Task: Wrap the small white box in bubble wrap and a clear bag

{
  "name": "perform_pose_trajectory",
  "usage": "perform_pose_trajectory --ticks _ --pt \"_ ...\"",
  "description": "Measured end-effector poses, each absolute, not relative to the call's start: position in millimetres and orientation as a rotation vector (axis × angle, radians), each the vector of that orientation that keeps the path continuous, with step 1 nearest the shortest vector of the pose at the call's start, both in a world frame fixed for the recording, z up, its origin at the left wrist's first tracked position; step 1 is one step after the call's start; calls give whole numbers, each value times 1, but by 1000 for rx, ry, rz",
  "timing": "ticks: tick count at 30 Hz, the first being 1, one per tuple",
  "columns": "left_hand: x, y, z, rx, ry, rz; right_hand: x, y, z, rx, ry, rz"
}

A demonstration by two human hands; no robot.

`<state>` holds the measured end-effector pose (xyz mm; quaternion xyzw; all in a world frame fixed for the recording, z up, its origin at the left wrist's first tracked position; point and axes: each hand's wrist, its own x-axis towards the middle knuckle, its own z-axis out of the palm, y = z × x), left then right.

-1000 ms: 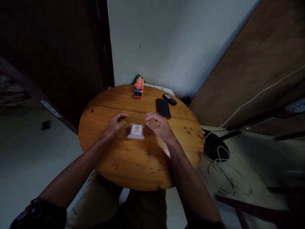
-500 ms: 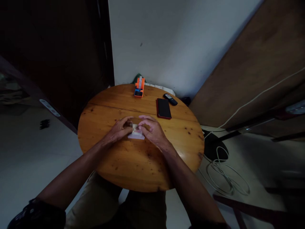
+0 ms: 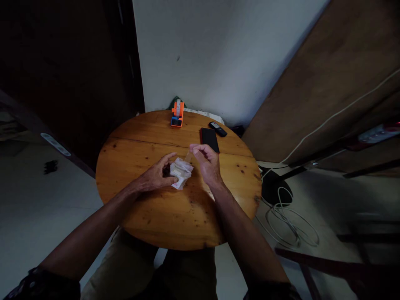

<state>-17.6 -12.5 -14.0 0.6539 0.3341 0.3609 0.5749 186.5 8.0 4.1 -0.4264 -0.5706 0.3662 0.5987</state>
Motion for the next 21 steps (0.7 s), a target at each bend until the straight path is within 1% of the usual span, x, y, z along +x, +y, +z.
perform_pose_trajectory --ticks 3,8,10,16,21 --pt "-18 -12 -14 1506 780 844 191 11 4 -1082 -1257 926" --pt "-17 -8 -18 1420 797 953 197 8 9 -1181 -1198 1246" --pt "-16 -6 -20 1422 812 988 195 7 7 -1188 -1219 1310" --pt "-13 -6 -32 1579 852 1049 180 8 -7 -1122 -1297 1255" --pt "-11 -9 -30 1609 850 1005 179 8 -2 -1080 -1263 1116"
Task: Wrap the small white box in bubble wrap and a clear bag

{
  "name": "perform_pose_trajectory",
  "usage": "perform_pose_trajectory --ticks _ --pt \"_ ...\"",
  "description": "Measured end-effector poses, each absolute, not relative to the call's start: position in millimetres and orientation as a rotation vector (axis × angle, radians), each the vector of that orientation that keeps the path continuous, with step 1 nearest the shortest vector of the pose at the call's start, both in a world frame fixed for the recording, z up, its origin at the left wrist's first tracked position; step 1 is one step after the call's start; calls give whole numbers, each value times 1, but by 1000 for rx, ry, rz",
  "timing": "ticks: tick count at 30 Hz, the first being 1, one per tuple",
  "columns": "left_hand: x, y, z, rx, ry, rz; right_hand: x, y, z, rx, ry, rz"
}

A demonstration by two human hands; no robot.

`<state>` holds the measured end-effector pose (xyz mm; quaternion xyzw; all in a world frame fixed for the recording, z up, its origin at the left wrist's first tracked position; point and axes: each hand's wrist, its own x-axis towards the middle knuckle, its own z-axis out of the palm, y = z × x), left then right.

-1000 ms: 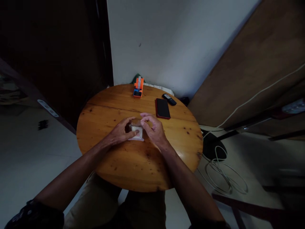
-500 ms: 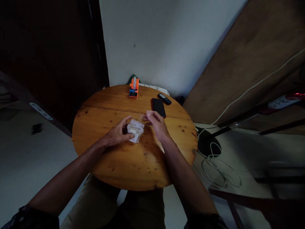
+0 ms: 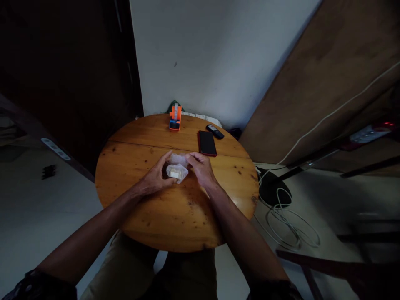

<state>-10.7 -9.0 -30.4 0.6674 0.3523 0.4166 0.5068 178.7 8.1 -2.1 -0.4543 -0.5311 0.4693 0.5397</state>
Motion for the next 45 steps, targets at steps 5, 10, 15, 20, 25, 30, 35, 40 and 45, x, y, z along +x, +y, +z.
perform_pose_trajectory --ticks 5,10,15,20,25,30,35,40,45 --pt "-7 -10 -27 1581 786 1021 189 10 10 -1072 -1204 1081" --pt "-6 -10 -27 1547 768 1045 196 9 9 -1160 -1306 1297" --pt "-6 -12 -26 1560 799 1031 185 9 -6 -1150 -1313 1322" --pt "-7 -11 -27 1546 742 1026 183 16 -7 -1061 -1188 1131" --pt "-12 -9 -20 1412 775 990 191 21 -5 -1051 -1101 1105" --pt "-15 -4 -18 1273 865 1009 196 19 -1 -1162 -1213 796" --pt "-15 0 -19 1128 872 1070 187 6 3 -1139 -1480 923" --pt "-15 -4 -12 1113 791 1071 168 -4 -5 -1242 -1652 909" --pt "-16 -2 -10 1093 830 1158 177 5 -9 -1308 -1559 710"
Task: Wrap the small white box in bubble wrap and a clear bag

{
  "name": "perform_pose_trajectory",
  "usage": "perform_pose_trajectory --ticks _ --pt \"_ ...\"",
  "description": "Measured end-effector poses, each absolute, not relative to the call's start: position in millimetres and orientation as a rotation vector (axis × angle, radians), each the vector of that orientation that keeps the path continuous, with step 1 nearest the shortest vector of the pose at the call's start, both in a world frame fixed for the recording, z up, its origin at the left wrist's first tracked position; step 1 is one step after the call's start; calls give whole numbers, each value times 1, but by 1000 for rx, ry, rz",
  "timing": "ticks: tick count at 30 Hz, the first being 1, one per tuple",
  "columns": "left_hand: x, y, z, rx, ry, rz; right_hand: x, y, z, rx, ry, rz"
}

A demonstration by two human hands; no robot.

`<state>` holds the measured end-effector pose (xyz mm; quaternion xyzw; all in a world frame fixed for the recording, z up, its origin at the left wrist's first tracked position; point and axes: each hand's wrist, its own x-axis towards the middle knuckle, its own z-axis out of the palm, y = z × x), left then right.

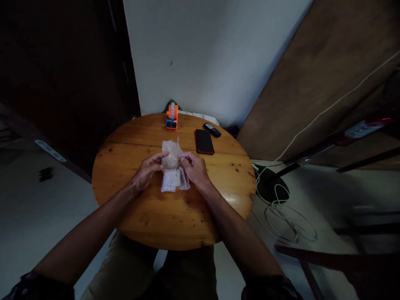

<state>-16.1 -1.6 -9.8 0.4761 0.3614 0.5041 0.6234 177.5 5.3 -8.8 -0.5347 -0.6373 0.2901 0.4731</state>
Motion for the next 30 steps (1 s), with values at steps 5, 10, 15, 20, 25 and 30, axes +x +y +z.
perform_pose_trajectory --ticks 5,10,15,20,25,30 --pt "-23 7 -16 1186 1136 1261 190 16 -10 -1277 -1258 919" --pt "-25 2 -16 1484 1313 1314 187 17 -13 -1276 -1218 999" --pt "-16 -5 -18 1597 1228 1191 184 13 -8 -1218 -1264 979" --pt "-14 -1 -22 1479 1147 1195 184 12 -5 -1197 -1290 966" --pt "-21 2 -18 1352 1203 1260 187 16 -9 -1185 -1236 950" --pt "-17 -7 -11 1626 1240 1220 188 16 -8 -1175 -1261 930"
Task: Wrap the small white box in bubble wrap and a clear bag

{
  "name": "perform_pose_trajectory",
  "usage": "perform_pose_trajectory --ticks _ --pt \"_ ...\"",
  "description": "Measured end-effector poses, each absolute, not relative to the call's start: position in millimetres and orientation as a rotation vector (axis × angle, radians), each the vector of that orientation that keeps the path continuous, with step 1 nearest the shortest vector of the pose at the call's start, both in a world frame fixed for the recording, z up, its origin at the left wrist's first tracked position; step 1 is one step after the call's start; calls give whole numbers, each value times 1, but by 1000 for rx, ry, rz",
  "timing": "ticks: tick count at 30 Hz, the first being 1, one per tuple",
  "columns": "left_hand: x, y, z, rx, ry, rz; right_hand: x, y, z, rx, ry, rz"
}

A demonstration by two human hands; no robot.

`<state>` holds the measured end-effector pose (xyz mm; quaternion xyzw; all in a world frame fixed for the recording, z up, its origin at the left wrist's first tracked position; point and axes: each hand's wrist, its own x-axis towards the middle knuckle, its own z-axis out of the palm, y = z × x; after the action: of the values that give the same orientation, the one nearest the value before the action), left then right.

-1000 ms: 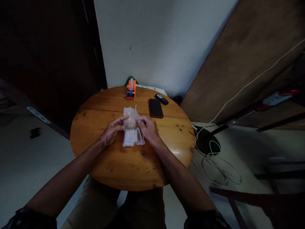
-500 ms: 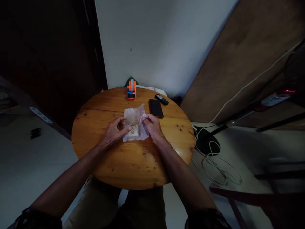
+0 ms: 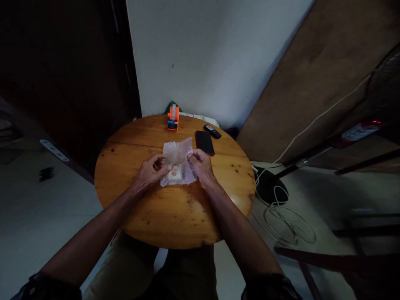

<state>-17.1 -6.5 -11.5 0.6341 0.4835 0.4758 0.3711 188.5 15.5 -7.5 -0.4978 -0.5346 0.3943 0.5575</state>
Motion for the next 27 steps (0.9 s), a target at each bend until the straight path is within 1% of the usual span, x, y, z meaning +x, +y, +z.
perform_pose_trajectory --ticks 3,6,10,13,16,18,20,23,25,27 --pt "-15 -7 -15 1750 1276 1179 188 15 -7 -1176 -1289 926" --pt "-17 -1 -21 1637 1288 1212 189 17 -9 -1185 -1296 919" --pt "-29 8 -21 1438 1399 1311 195 23 -15 -1279 -1351 792" --pt "-39 12 -17 1395 1544 1283 202 26 -17 -1464 -1456 613" --pt "-45 15 -18 1442 1635 1229 206 24 -14 -1759 -1604 413" --pt "-46 17 -20 1476 1672 1266 206 20 -10 -1875 -1689 319" --pt "-45 17 -21 1530 1710 1376 205 16 -6 -1859 -1748 186" --pt "-44 9 -12 1720 1654 1484 201 10 -1 -1698 -1811 2" --pt "-44 1 -1 1903 1541 1385 199 7 1 -1538 -1836 84" --pt "-44 -4 10 2078 1420 1185 197 8 1 -1367 -1815 316"
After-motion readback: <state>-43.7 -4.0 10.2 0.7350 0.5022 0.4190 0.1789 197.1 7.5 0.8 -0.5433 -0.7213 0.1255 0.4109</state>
